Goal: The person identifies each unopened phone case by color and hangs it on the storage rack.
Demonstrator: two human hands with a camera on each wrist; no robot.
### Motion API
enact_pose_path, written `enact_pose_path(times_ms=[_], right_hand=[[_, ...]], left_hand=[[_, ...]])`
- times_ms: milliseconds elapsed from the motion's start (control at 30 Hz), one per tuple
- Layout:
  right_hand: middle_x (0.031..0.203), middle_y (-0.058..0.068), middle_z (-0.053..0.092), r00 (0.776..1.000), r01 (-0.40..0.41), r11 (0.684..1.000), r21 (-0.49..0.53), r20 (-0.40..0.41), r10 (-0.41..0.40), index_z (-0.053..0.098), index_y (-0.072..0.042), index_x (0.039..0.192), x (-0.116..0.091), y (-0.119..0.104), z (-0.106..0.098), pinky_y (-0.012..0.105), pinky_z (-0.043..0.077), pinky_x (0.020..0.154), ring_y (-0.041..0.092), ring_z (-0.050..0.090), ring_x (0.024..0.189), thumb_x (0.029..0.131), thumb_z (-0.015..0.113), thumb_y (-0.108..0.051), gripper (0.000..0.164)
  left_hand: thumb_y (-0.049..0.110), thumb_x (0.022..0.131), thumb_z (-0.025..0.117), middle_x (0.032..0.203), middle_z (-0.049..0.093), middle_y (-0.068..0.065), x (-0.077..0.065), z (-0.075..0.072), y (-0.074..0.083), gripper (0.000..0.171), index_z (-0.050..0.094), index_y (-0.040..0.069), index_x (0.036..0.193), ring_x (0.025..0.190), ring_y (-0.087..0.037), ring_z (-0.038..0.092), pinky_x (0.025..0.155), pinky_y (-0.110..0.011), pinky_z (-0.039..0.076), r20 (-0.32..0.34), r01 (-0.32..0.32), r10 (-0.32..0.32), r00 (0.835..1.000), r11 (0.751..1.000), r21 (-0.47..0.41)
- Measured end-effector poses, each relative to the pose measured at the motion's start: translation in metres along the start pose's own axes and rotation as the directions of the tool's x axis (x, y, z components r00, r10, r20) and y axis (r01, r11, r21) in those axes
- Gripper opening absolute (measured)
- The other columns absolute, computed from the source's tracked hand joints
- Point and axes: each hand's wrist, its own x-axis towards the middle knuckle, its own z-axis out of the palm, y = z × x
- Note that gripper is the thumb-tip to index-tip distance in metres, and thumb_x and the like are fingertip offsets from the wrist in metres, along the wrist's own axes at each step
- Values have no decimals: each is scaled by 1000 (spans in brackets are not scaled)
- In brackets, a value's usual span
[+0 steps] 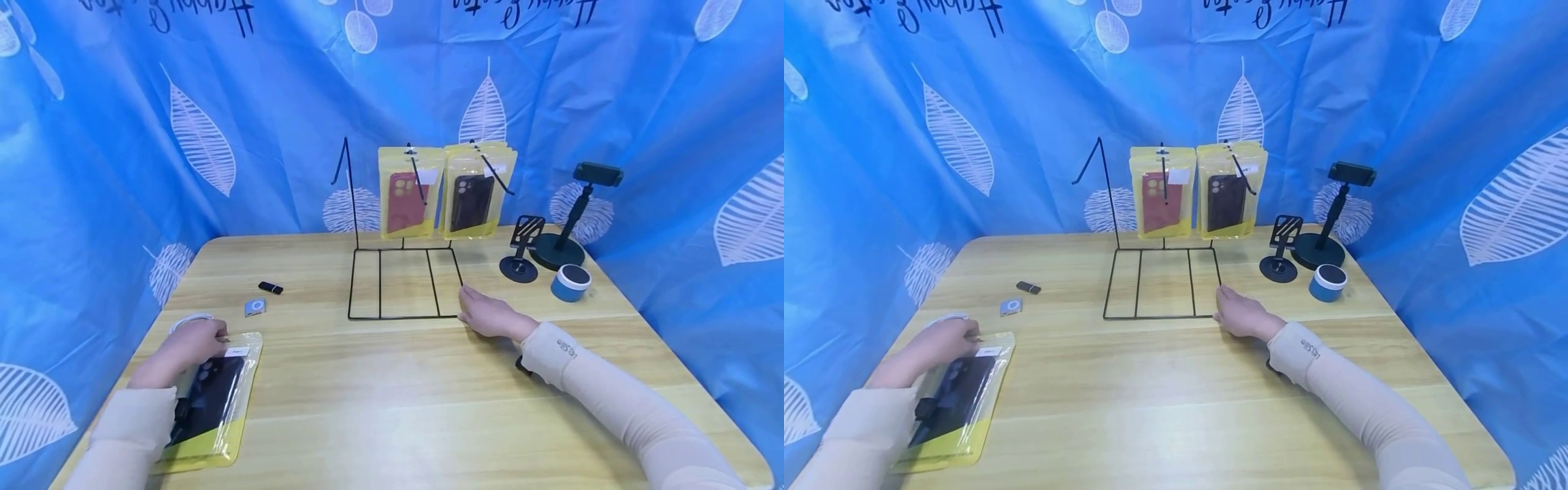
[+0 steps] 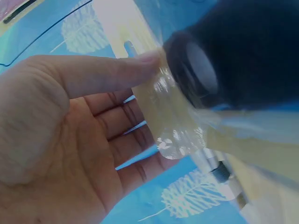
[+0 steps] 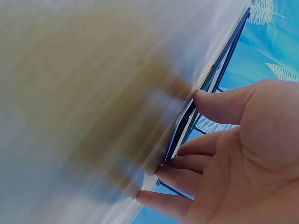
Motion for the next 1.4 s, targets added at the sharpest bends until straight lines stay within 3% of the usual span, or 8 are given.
enact_pose_path(times_ms=[167,400,800,967,1100,1200,1333,1400], right_hand=[[162,28,16,1000,-3,1000,-4,2,3,21,9,153,0,-1,1,55,29,119,42,24,148,106,44,-29,65],[162,27,16,1000,-4,1000,0,-3,4,21,8,154,0,-1,0,55,28,119,42,24,149,106,44,-29,65],[162,28,17,1000,1,1000,-9,-8,-1,22,9,153,0,-3,0,55,30,119,42,26,148,106,44,-29,65],[162,28,18,1000,4,1000,-5,-11,-4,23,9,153,-2,-4,-1,54,30,119,42,26,148,106,44,-28,64],[162,28,17,1000,7,1000,-8,-8,-7,22,9,153,-1,-3,-2,55,29,119,42,26,148,106,44,-28,64],[162,27,16,1000,-2,1000,-12,-7,2,21,8,154,-2,-2,-2,55,29,119,42,25,149,106,44,-28,65],[162,28,17,1000,-4,1000,-11,-12,4,22,9,153,-2,-1,-1,55,28,120,42,25,148,105,45,-28,64],[162,28,17,1000,0,1000,-8,-12,0,22,9,153,-2,-2,-1,55,28,120,43,25,148,105,45,-27,65]], left_hand=[[6,88,59,76,61,-5,-3,-11,8,6,63,7,83,67,-19,50,61,-38,45,-17,-29,28,999,997,-71],[8,93,63,96,73,-11,-9,-27,33,11,71,5,99,84,-25,67,71,-47,55,-113,-98,83,990,986,-136],[12,96,66,112,72,-11,-16,-59,96,15,66,12,111,108,-37,68,90,-57,55,-340,-317,208,917,897,-307],[12,96,66,106,72,-7,-9,-71,123,15,66,11,111,107,-33,69,92,-51,56,-417,-409,252,873,844,-348],[10,96,66,107,72,-8,2,-77,142,17,67,10,113,106,-29,69,92,-47,57,-455,-456,280,845,822,-342],[8,95,67,105,72,-8,14,-81,159,20,67,10,115,103,-27,70,91,-46,58,-519,-511,312,796,807,-297],[4,92,69,105,73,-8,34,-88,186,22,69,8,114,101,-24,70,91,-43,58,-645,-631,367,671,739,-237],[3,91,70,108,73,-7,43,-93,201,22,70,7,112,103,-22,69,94,-41,57,-680,-676,385,624,702,-223]])
